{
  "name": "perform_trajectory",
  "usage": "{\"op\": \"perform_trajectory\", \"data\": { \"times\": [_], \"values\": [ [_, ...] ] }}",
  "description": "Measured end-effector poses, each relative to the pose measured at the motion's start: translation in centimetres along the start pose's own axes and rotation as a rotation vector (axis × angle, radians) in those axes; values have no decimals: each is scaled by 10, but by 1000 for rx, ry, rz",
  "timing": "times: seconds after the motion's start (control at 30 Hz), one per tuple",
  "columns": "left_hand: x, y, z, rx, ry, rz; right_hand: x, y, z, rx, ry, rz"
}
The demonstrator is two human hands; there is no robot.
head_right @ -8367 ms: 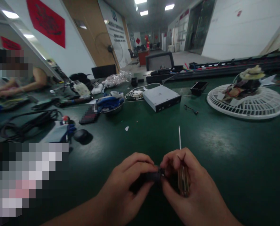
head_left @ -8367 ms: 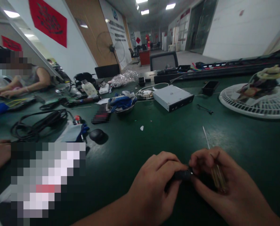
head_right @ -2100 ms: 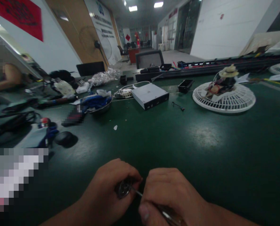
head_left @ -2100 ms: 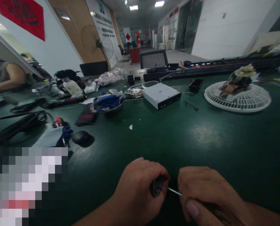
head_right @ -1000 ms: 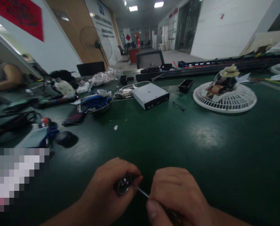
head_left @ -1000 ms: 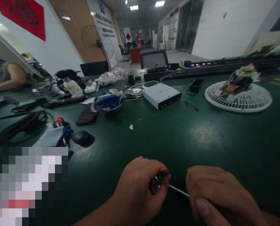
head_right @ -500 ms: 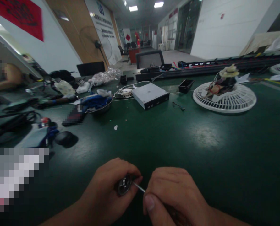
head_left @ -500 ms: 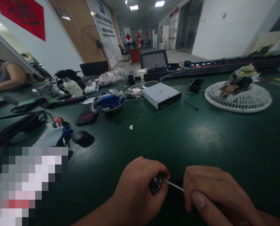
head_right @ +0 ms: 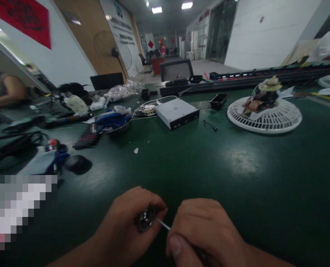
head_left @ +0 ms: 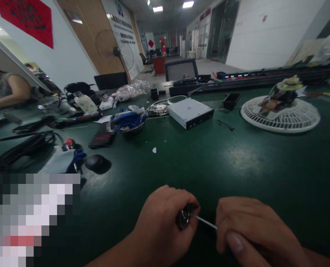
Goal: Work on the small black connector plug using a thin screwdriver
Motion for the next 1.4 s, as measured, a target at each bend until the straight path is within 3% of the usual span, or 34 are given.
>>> {"op": "perform_trajectory", "data": {
  "times": [0.07,0.13,0.27,0.43,0.57,0.7,0.97,1.23,1.4],
  "values": [
    [-1,0,0,0,-6,6,-1,-4,-2,-9,32,-60],
    [-2,1,1,5,-10,17,-1,1,-8,20,55,-18],
    [-2,1,-1,20,8,5,-2,10,2,176,-155,99],
    [0,0,-2,8,15,-13,-2,9,-7,143,-4,101],
    [-1,2,1,4,-11,24,-1,6,-1,104,-3,91],
    [-2,3,2,7,-20,25,-2,-2,-2,76,3,-22],
    [1,2,-3,22,9,7,-4,14,-5,197,-12,110],
    [1,0,-2,5,4,5,-2,6,-3,177,-22,26],
    [-1,2,0,25,-2,20,-3,8,-2,152,-50,67]
  ]
}}
Point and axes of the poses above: each hand's wrist, its own x-axis towards the middle knuckle, its own y-axis out of the palm, z = x × y, the point moved 9 cm from there along x, towards the middle knuckle, and after that the axes turned 1 degree about -x, right-handed, at the moved point
